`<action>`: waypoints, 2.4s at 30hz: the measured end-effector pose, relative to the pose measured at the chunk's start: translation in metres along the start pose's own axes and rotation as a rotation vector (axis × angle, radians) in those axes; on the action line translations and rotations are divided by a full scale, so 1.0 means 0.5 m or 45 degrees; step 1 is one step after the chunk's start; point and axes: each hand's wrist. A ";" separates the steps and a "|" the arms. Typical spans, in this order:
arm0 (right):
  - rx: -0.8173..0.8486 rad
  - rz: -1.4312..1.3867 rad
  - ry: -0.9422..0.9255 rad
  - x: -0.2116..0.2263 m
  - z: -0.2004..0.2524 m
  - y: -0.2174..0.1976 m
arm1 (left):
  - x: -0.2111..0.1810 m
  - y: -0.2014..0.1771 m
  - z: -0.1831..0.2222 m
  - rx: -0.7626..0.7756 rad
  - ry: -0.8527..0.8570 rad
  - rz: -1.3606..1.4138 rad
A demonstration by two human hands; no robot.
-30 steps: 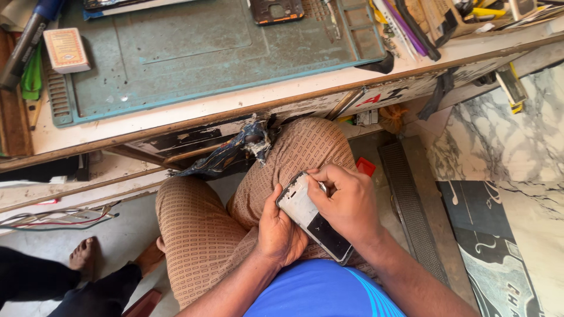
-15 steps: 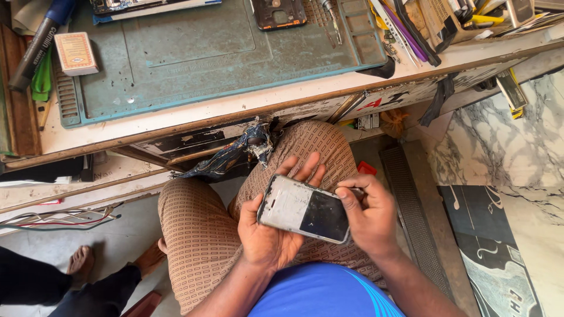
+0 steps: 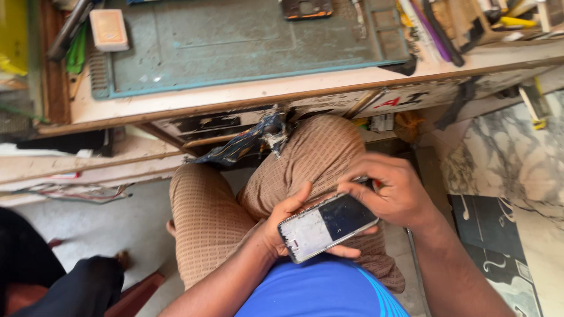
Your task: The person cleans the back of a white smartphone using a small metal tool to scrape off residue and a purple toothbrush to scrub the surface. The person then wipes the device with a tissue and places it on the workbench.
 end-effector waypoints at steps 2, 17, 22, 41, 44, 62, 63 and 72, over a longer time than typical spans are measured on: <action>-0.237 0.252 -0.019 0.027 -0.001 0.016 | 0.003 -0.019 0.009 -0.066 0.054 -0.069; 0.000 0.200 -0.173 0.098 0.002 0.145 | -0.004 -0.087 0.031 -0.431 0.256 0.043; 0.000 0.184 -0.095 0.103 -0.005 0.156 | -0.005 -0.085 0.034 -0.430 0.272 0.019; -0.048 0.173 -0.029 0.102 -0.004 0.167 | 0.000 -0.071 0.028 -0.483 0.295 -0.074; -0.078 0.201 -0.054 0.103 -0.004 0.170 | 0.001 -0.073 0.029 -0.449 0.319 -0.064; -0.258 0.271 0.230 0.107 0.002 0.149 | 0.015 -0.080 0.021 -0.512 0.419 -0.084; -0.273 0.285 0.263 0.103 -0.001 0.141 | 0.014 -0.079 0.021 -0.509 0.421 -0.080; -0.397 0.316 0.300 0.065 -0.013 0.108 | 0.008 -0.041 0.024 -0.424 0.308 -0.130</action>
Point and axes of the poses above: each hand's wrist, its own z-axis away from the middle knuckle, its own y-axis out of the palm, x = y × z, and after that the axes turned 5 degrees about x, right-handed
